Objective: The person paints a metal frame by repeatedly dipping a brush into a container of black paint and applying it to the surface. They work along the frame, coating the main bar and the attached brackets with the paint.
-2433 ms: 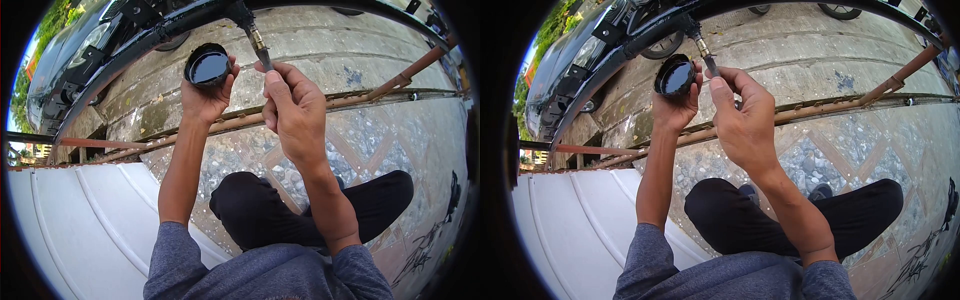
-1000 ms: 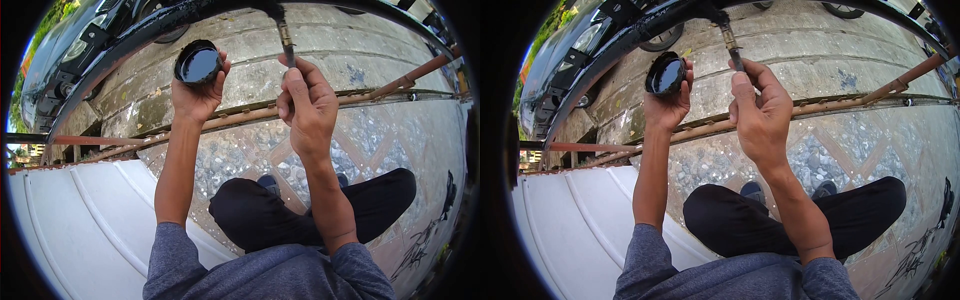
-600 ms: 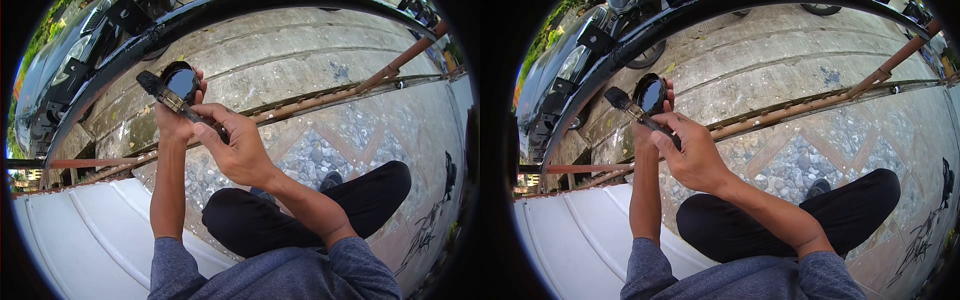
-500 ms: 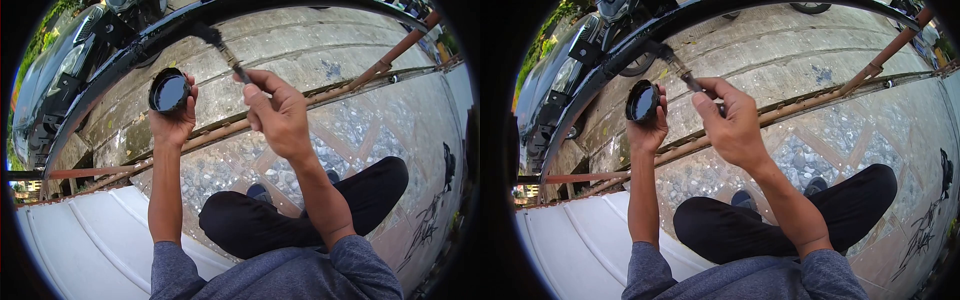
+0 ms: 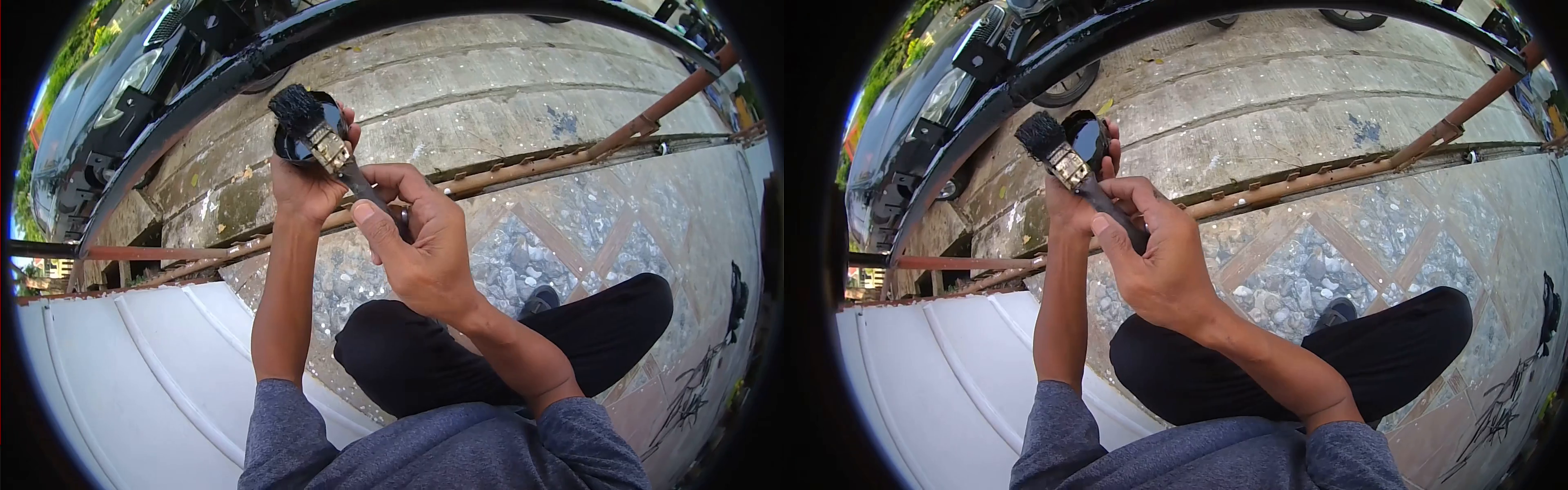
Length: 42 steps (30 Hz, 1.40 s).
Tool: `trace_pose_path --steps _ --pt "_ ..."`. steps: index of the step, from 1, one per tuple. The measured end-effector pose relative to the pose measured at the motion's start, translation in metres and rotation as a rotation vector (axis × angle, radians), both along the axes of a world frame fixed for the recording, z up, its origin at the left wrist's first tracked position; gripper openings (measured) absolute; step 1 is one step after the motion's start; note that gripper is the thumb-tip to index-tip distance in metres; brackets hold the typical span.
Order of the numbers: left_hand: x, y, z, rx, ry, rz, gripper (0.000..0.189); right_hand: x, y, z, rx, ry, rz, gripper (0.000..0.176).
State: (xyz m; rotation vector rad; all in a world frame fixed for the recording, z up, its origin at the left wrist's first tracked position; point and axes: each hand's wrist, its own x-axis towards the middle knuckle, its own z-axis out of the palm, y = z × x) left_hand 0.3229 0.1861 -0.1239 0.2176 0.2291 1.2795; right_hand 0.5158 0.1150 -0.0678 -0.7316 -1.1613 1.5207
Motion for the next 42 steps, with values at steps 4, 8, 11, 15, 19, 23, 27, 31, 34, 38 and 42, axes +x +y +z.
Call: trace_pose_path --steps 4,8,11,15,19,23,27,31,34,38,42 --pt "-0.012 -0.015 -0.003 -0.108 0.030 0.181 0.050 0.018 0.011 0.008 0.203 -0.391 -0.090 0.023" --pt "-0.017 -0.038 -0.001 -0.162 0.079 0.187 0.059 0.027 0.043 0.049 0.589 -0.820 -0.112 0.019" --pt "-0.015 -0.047 -0.004 -0.146 0.106 0.206 0.063 0.018 0.059 0.068 0.916 -1.120 -0.067 0.022" --pt "-0.009 -0.054 -0.008 -0.108 0.166 0.220 0.066 -0.008 0.057 0.093 0.946 -1.456 0.089 0.023" --pt "-0.005 -0.058 -0.006 -0.110 0.210 0.218 0.065 -0.029 0.053 0.102 0.835 -1.655 0.187 0.022" --pt "-0.005 -0.059 -0.007 -0.098 0.207 0.201 0.064 -0.022 0.056 0.087 1.013 -1.426 0.093 0.021" --pt "-0.002 -0.060 -0.006 -0.079 0.235 0.189 0.063 -0.014 0.055 0.079 0.949 -1.416 0.124 0.021" --pt "-0.001 -0.060 -0.006 -0.091 0.232 0.196 0.064 -0.004 0.059 0.078 0.848 -1.369 0.166 0.021" --pt "-0.003 -0.059 -0.004 -0.121 0.196 0.206 0.064 0.003 0.061 0.076 0.720 -1.281 0.209 0.020" --pt "-0.016 -0.053 -0.004 -0.116 0.089 0.225 0.064 -0.002 0.054 0.057 0.550 -1.099 0.193 0.021" --pt "-0.031 -0.049 0.008 -0.114 0.050 0.252 0.065 -0.013 0.041 0.039 0.506 -0.947 0.062 0.019"
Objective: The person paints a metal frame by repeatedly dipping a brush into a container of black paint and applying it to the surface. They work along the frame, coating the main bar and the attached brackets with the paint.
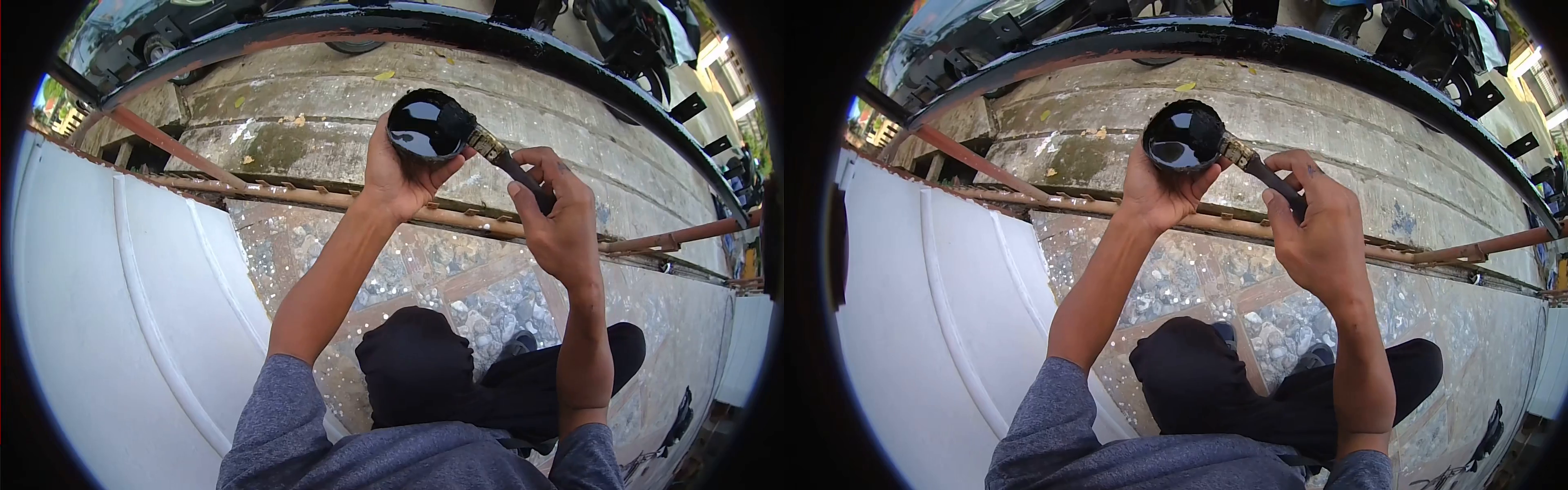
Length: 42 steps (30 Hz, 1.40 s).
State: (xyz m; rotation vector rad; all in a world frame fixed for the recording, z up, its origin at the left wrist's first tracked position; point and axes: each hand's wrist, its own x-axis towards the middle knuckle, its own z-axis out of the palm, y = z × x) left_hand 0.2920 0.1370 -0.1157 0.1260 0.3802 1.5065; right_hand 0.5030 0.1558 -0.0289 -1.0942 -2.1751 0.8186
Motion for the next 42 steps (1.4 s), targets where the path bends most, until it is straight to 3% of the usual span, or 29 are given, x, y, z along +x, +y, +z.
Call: trace_pose_path --steps 4,12,16,22,25,29,33,40,42 --pt "-0.011 0.002 0.005 -0.005 -0.004 0.022 0.064 -0.012 -0.008 -0.017 0.192 0.097 -0.012 0.024" --pt "-0.011 0.009 0.001 0.027 0.053 0.027 0.056 -0.022 -0.016 -0.023 0.281 0.184 -0.042 0.025" --pt "-0.011 0.018 -0.004 0.156 -0.057 -0.018 0.058 -0.025 -0.019 -0.017 0.134 0.270 -0.063 0.023" --pt "-0.016 0.021 0.015 0.203 -0.002 -0.023 0.060 -0.046 -0.010 -0.010 -0.163 0.481 0.029 0.021" --pt "-0.023 0.018 0.016 0.172 -0.037 -0.019 0.061 -0.049 0.002 -0.014 -0.324 0.600 0.017 0.028" --pt "-0.020 0.015 0.025 0.063 0.003 0.035 0.063 -0.024 -0.018 -0.012 -0.447 0.706 -0.131 0.021" --pt "-0.024 0.018 0.016 0.098 0.038 0.045 0.064 -0.047 -0.019 -0.010 -0.384 0.645 0.050 0.023" --pt "-0.016 0.023 0.020 0.049 -0.018 -0.007 0.064 0.001 -0.009 -0.005 -0.409 0.764 -0.198 0.025" --pt "-0.014 0.026 0.019 0.059 -0.025 -0.007 0.064 0.005 -0.019 -0.009 -0.408 0.761 -0.171 0.026"
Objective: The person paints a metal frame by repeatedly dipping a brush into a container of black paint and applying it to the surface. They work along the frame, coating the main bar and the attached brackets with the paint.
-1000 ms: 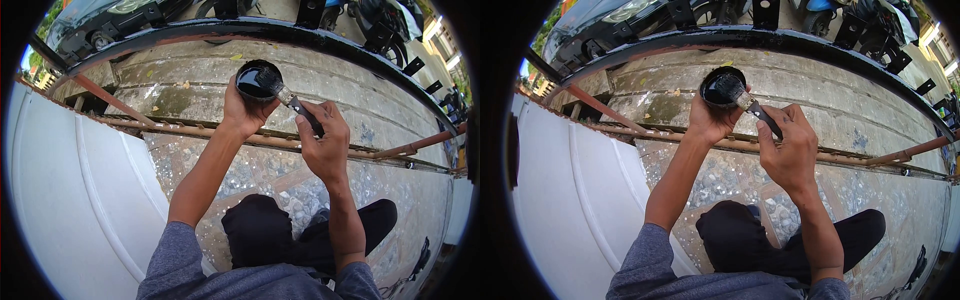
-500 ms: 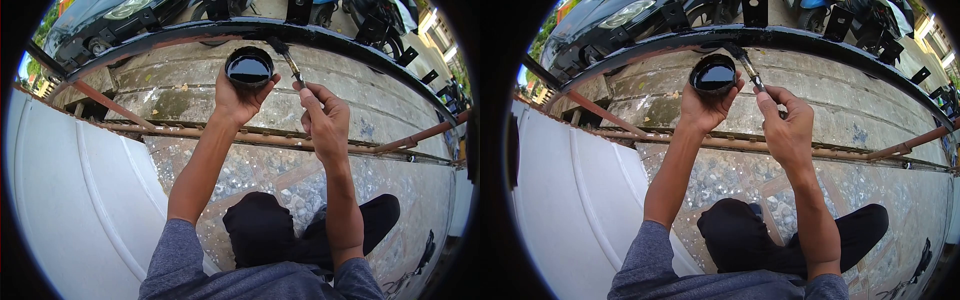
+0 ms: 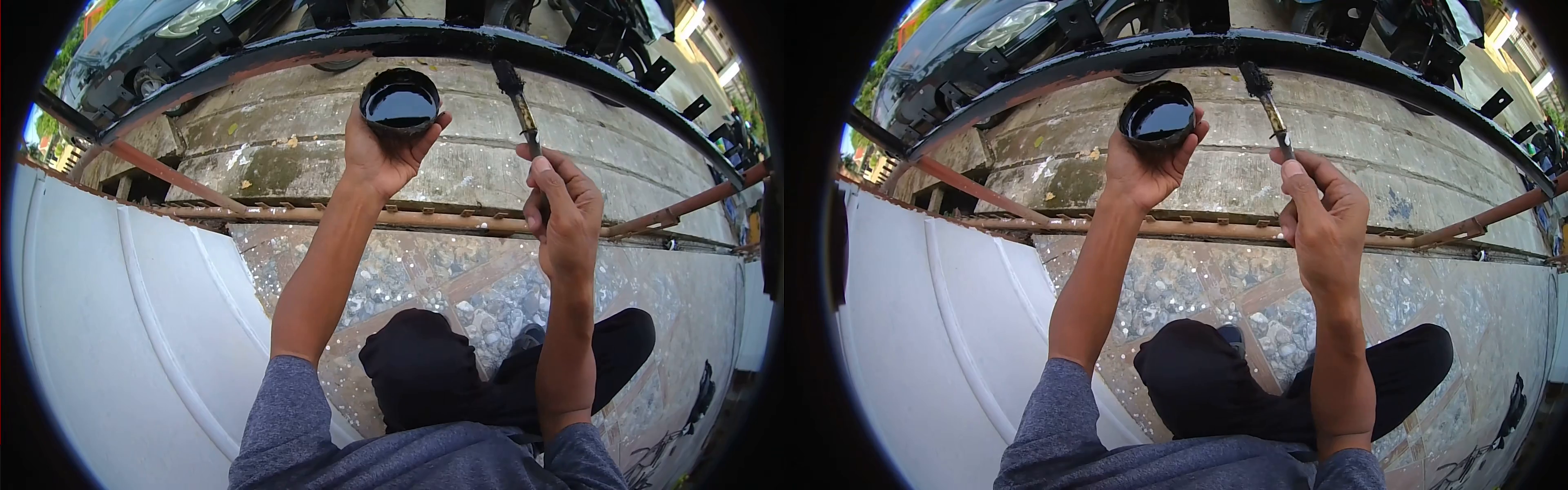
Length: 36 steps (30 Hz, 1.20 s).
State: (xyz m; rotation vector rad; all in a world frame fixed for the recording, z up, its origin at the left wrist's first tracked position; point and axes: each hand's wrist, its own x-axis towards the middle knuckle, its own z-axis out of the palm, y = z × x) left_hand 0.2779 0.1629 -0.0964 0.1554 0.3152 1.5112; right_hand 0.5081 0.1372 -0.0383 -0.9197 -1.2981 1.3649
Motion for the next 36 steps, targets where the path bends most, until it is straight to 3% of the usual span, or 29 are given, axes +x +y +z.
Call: trace_pose_path --steps 5,9,13,17,20,24,29,36 --pt "0.004 0.007 -0.001 0.058 0.000 -0.023 0.064 -0.028 0.002 0.005 -0.022 -0.038 0.161 0.027" --pt "0.004 0.013 -0.004 0.092 -0.002 -0.075 0.056 0.001 0.013 0.007 -0.028 0.075 -0.002 0.025" --pt "0.009 0.016 -0.006 0.107 -0.002 -0.101 0.053 0.020 0.000 0.008 -0.028 0.085 0.021 0.025" --pt "0.019 0.018 0.001 0.059 0.045 -0.064 0.063 -0.011 0.005 0.021 -0.103 0.089 0.235 0.027" --pt "0.022 0.020 0.005 0.038 0.049 -0.083 0.063 0.009 0.018 0.024 -0.189 0.126 0.112 0.029" --pt "0.023 0.021 0.004 0.022 0.035 -0.093 0.062 0.037 0.007 0.019 -0.096 0.129 0.027 0.031" --pt "0.029 0.024 0.000 0.032 0.059 -0.094 0.063 0.004 0.005 0.018 -0.154 0.006 0.192 0.025" --pt "0.036 0.026 0.005 0.015 0.031 -0.112 0.064 0.079 0.012 0.004 -0.093 0.024 -0.130 0.024"
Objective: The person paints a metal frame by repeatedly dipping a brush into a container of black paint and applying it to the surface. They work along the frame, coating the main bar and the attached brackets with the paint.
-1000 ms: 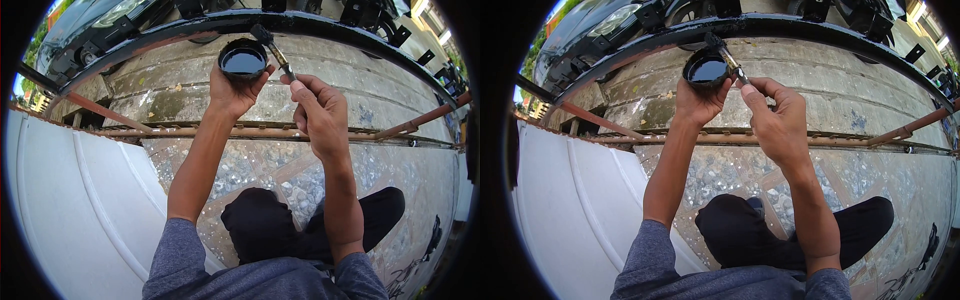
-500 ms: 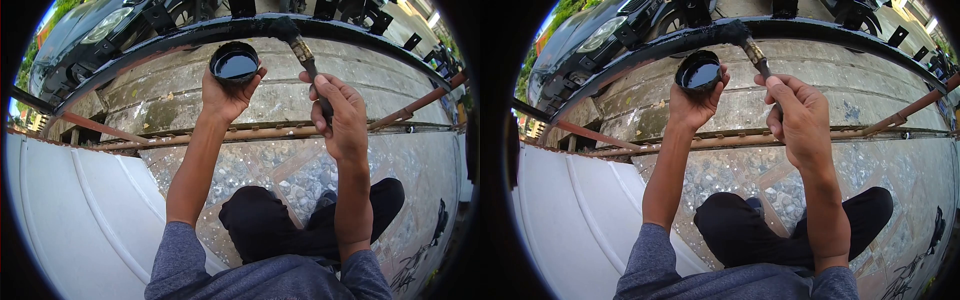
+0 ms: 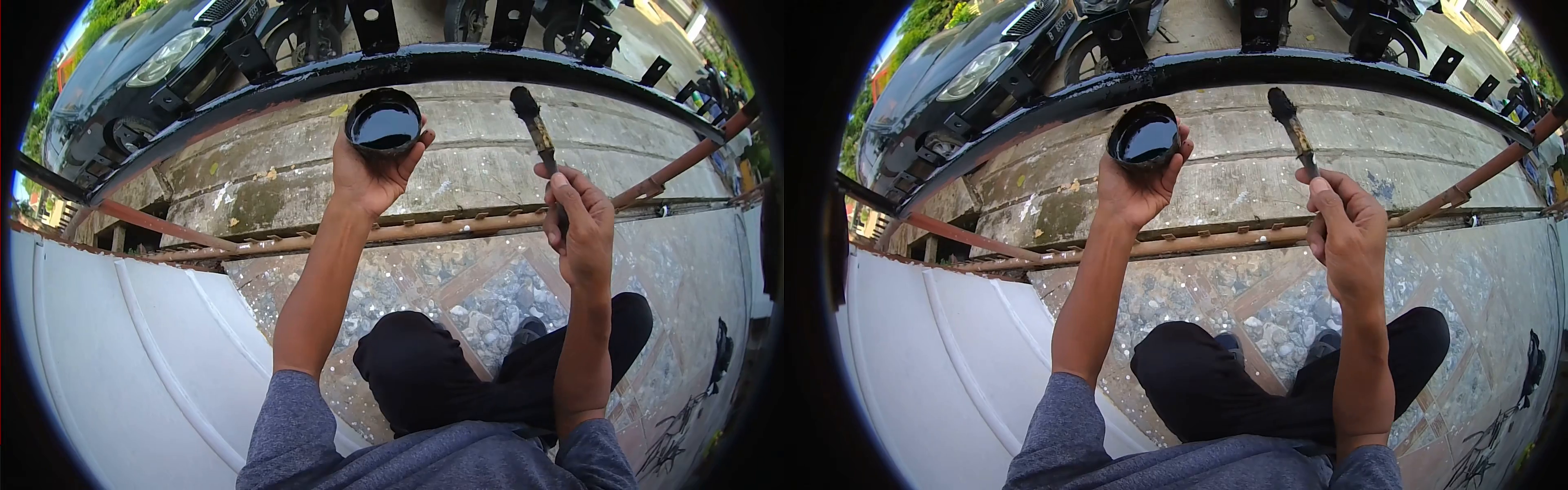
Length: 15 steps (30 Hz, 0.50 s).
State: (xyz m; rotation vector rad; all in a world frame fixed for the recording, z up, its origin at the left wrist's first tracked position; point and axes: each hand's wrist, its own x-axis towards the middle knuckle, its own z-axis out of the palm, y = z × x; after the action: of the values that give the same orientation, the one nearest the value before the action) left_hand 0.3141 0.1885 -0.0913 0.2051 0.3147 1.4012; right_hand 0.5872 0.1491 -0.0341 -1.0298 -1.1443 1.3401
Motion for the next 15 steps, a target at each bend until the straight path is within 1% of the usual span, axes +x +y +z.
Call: trace_pose_path --steps 2,6,9,12,13,15 --pt "0.002 -0.001 0.000 -0.007 -0.003 0.001 0.064 0.016 -0.011 0.004 0.022 -0.116 0.003 0.024" --pt "0.005 -0.003 0.002 0.002 -0.012 0.006 0.064 0.020 -0.021 0.016 0.107 -0.303 0.060 0.024" --pt "0.003 -0.007 0.003 0.014 -0.027 0.009 0.064 0.000 -0.021 0.034 0.127 -0.336 0.148 0.023" --pt "-0.001 -0.010 0.003 0.024 -0.012 0.031 0.065 -0.040 -0.011 0.038 0.254 -0.367 0.241 0.022" --pt "-0.004 -0.012 0.003 0.029 -0.010 0.039 0.065 -0.050 -0.009 0.037 0.261 -0.370 0.307 0.026" --pt "-0.013 -0.017 0.001 0.040 -0.015 0.077 0.064 -0.068 -0.009 0.026 0.230 -0.275 0.381 0.026"
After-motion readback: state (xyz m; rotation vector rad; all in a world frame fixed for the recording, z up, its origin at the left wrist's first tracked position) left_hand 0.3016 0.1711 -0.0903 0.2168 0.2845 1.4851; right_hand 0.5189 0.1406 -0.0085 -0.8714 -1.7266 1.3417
